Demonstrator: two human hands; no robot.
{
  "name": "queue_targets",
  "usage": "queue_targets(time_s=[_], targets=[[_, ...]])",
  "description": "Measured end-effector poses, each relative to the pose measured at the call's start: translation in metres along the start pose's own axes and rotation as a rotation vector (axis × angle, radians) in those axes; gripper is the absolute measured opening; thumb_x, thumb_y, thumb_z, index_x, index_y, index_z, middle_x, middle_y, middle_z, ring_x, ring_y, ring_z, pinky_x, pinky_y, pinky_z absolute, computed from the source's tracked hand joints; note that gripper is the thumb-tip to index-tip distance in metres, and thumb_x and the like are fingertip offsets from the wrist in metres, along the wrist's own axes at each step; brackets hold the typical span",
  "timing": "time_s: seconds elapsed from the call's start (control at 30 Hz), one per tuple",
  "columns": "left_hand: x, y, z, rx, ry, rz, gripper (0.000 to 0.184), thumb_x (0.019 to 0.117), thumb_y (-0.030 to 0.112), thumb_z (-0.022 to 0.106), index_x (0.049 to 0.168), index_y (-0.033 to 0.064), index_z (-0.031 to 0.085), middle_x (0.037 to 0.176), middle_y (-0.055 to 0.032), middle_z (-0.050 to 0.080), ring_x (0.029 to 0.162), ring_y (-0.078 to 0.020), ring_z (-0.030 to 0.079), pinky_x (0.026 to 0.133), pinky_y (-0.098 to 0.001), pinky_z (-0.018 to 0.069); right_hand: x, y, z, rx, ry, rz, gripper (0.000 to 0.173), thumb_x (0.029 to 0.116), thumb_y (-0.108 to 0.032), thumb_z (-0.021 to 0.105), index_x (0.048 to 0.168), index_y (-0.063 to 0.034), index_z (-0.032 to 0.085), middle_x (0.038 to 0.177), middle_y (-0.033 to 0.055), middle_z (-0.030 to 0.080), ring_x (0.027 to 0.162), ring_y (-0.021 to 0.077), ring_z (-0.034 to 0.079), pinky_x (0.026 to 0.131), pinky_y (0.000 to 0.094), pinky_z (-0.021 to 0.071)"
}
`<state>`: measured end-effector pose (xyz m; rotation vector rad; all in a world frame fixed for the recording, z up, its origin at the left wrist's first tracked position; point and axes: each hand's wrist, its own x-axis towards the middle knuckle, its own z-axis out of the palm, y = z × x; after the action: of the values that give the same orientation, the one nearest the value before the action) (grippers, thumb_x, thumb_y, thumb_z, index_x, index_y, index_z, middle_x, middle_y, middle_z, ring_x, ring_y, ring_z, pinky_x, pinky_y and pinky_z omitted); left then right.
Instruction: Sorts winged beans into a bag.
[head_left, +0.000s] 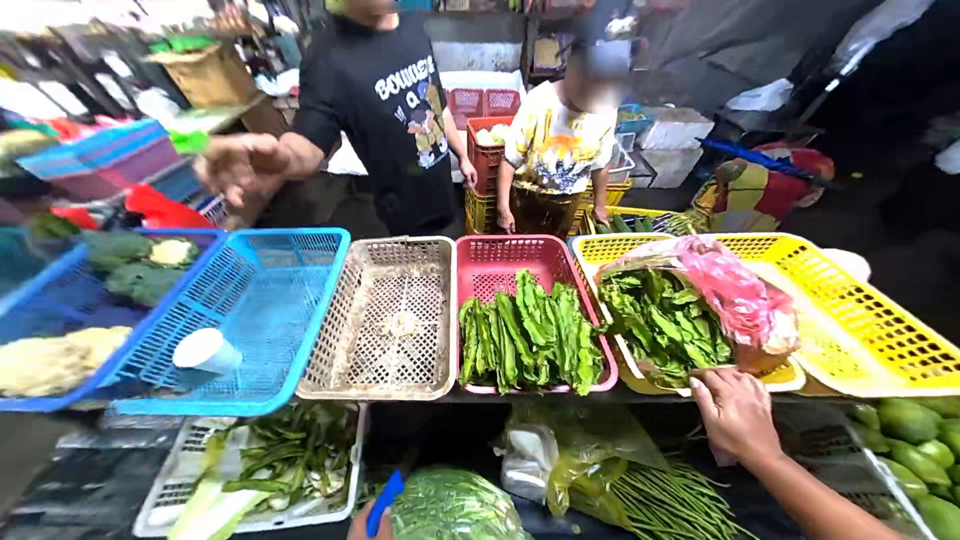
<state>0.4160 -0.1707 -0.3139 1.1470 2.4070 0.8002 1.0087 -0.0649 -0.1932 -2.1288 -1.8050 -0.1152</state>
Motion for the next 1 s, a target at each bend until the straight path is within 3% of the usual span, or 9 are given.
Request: queue_targets(time_s=[0.1, 0.23, 0.3, 0.4, 0.57, 0.67, 0.77, 1.0], targets=[[0.001, 0.068, -0.070, -0.121, 0.067, 0.112, 0.036, 0.0886, 0.015, 0.077, 0.120, -0.0008, 0.070, 0.110, -0.0211, 0.072, 0.103, -0.0349, 0.070, 0.094, -0.0579, 0.0541, 0.002, -0.001, -0.001, 0.033, 0.006, -0.010, 0.067, 0.1008, -0.053, 0.025, 0.109, -0.0094, 0.075, 0.118, 0.0179, 0.070, 0.123, 0.0429, 0.058, 0.113, 0.0640, 0.0327], [0.013, 0.163, -0.190, -0.446, 0.153, 0.377, 0.043, 0.0933, 0.010, 0.067, 0.130, -0.0092, 0.055, 0.108, -0.0165, 0.068, 0.087, -0.0154, 0.069, 0.078, -0.0354, 0.0611, 0.000, 0.000, -0.004, 0.073, 0.019, 0.035, 0.066, 0.1006, -0.053, 0.028, 0.110, -0.0084, 0.075, 0.120, 0.0187, 0.071, 0.125, 0.0440, 0.058, 0.117, 0.0637, 0.0303], [0.023, 0.209, -0.236, -0.552, 0.157, 0.482, 0.041, 0.0959, 0.014, 0.060, 0.129, -0.0068, 0.052, 0.101, -0.0076, 0.067, 0.069, -0.0086, 0.066, 0.059, -0.0271, 0.0600, -0.003, 0.000, -0.006, 0.093, 0.016, 0.045, 0.064, 0.1007, -0.052, 0.030, 0.110, -0.0082, 0.075, 0.119, 0.0187, 0.071, 0.125, 0.0435, 0.058, 0.117, 0.0635, 0.0295], [0.050, 0.270, -0.276, -0.791, 0.128, 0.548, 0.029, 0.1022, 0.014, 0.053, 0.129, 0.0037, 0.049, 0.096, 0.0030, 0.068, 0.063, -0.0062, 0.066, 0.052, -0.0234, 0.0583, 0.000, 0.000, -0.007, 0.120, 0.030, 0.060, 0.061, 0.1002, -0.050, 0.033, 0.111, -0.0075, 0.075, 0.119, 0.0182, 0.071, 0.126, 0.0422, 0.058, 0.118, 0.0625, 0.0276], [0.096, 0.315, -0.259, -1.153, 0.081, 0.417, 0.020, 0.1119, 0.022, 0.039, 0.127, 0.0107, 0.045, 0.084, 0.0013, 0.066, 0.064, -0.0089, 0.066, 0.056, -0.0248, 0.0582, 0.000, -0.004, -0.022, 0.153, -0.056, 0.118, 0.054, 0.1031, -0.049, 0.040, 0.120, -0.0085, 0.072, 0.126, 0.0158, 0.069, 0.135, 0.0365, 0.053, 0.124, 0.0581, 0.0223], [0.121, 0.330, -0.223, -1.259, 0.069, 0.388, 0.025, 0.1138, 0.024, 0.035, 0.123, 0.0056, 0.048, 0.082, -0.0033, 0.066, 0.066, -0.0126, 0.067, 0.062, -0.0273, 0.0598, 0.001, -0.001, -0.024, 0.188, -0.132, 0.141, 0.055, 0.1046, -0.050, 0.040, 0.124, -0.0085, 0.070, 0.130, 0.0156, 0.067, 0.137, 0.0349, 0.051, 0.125, 0.0576, 0.0191], [0.123, 0.350, -0.193, -1.265, 0.101, 0.415, 0.029, 0.1144, 0.018, 0.031, 0.127, -0.0032, 0.046, 0.082, -0.0084, 0.064, 0.069, -0.0152, 0.066, 0.066, -0.0284, 0.0595, 0.001, 0.006, -0.015, 0.186, -0.148, 0.151, 0.054, 0.1041, -0.052, 0.040, 0.119, -0.0116, 0.072, 0.127, 0.0115, 0.068, 0.136, 0.0309, 0.052, 0.125, 0.0560, 0.0193], [0.145, 0.382, -0.149, -1.164, 0.139, 0.445, 0.035, 0.1120, 0.013, 0.040, 0.141, -0.0063, 0.035, 0.096, -0.0107, 0.062, 0.077, -0.0136, 0.066, 0.074, -0.0273, 0.0581, 0.001, 0.009, -0.012, 0.207, -0.145, 0.159, 0.054, 0.1039, -0.054, 0.039, 0.118, -0.0144, 0.073, 0.124, 0.0067, 0.070, 0.134, 0.0267, 0.053, 0.125, 0.0527, 0.0196]])
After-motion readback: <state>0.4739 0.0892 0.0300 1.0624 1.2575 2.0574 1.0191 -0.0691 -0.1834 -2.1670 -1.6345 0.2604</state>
